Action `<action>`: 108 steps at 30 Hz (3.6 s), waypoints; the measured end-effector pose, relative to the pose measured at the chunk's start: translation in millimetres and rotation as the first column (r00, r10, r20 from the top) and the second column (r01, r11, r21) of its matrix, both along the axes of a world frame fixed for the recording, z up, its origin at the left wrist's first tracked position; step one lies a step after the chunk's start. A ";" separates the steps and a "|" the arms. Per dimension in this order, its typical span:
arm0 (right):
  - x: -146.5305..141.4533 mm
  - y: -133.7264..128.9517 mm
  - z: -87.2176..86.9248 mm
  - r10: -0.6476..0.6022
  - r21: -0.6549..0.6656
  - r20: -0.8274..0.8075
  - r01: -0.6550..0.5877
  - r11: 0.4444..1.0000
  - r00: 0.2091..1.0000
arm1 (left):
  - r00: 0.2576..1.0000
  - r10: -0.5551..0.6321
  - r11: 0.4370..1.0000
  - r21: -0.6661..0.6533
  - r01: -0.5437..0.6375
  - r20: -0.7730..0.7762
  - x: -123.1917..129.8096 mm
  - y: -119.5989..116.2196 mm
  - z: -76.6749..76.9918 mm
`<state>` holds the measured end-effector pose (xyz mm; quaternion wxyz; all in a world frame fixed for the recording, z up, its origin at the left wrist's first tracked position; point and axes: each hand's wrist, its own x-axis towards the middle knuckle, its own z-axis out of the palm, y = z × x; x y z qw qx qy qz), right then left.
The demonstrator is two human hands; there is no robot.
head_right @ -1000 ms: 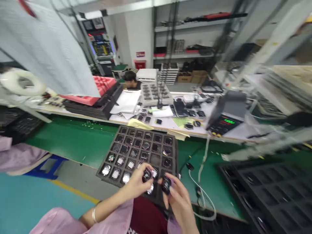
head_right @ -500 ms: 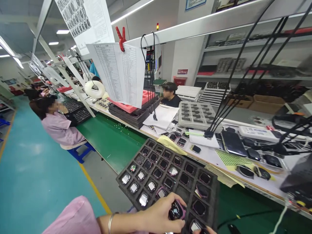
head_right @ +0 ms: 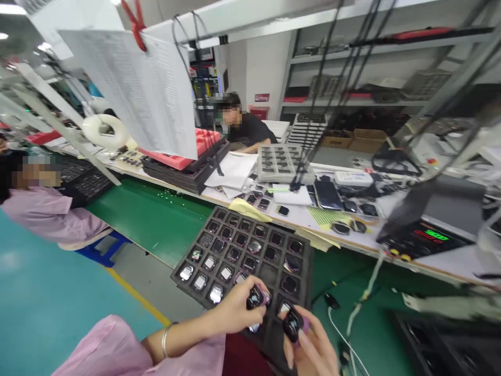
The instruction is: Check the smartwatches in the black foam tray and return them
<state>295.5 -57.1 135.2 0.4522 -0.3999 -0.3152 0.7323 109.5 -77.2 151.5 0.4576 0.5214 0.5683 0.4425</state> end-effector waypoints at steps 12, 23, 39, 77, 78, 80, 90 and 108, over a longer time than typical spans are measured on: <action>-4.6 -11.5 -1.5 0.034 0.048 -0.096 -0.030 0.998 0.995 | 0.998 -0.028 0.999 -0.036 0.030 0.048 3.0 -11.0 -9.0; 2.2 -13.3 -3.7 0.034 0.106 -0.129 -0.020 0.994 0.991 | 0.997 -0.007 0.999 -0.043 0.010 0.074 7.0 -13.5 9.9; 0.1 -18.7 12.5 0.189 0.103 -0.021 -0.186 0.977 0.982 | 0.860 -0.066 0.975 -0.149 0.162 0.506 -4.1 -18.3 6.1; -3.1 -26.3 15.0 0.159 0.116 -0.061 -0.151 0.982 0.985 | 0.983 -0.081 0.976 -0.188 0.112 0.165 0.2 -25.8 9.4; -2.9 -25.9 15.8 0.167 0.115 -0.072 -0.158 0.981 0.983 | 0.985 -0.080 0.979 -0.175 0.106 0.150 0.1 -25.4 10.9; -2.7 -25.2 16.7 0.166 0.113 -0.082 -0.156 0.981 0.983 | 0.989 -0.087 0.983 -0.154 0.104 0.116 -0.1 -24.7 13.1; -4.0 -26.6 12.1 0.157 0.090 -0.123 -0.146 0.985 0.980 | 0.994 -0.112 0.990 -0.089 0.112 -0.003 -2.1 -25.8 13.6; -0.9 -26.4 10.6 0.146 0.093 -0.093 -0.138 0.986 0.985 | 0.997 -0.081 0.994 -0.077 0.081 -0.004 -2.4 -25.5 8.5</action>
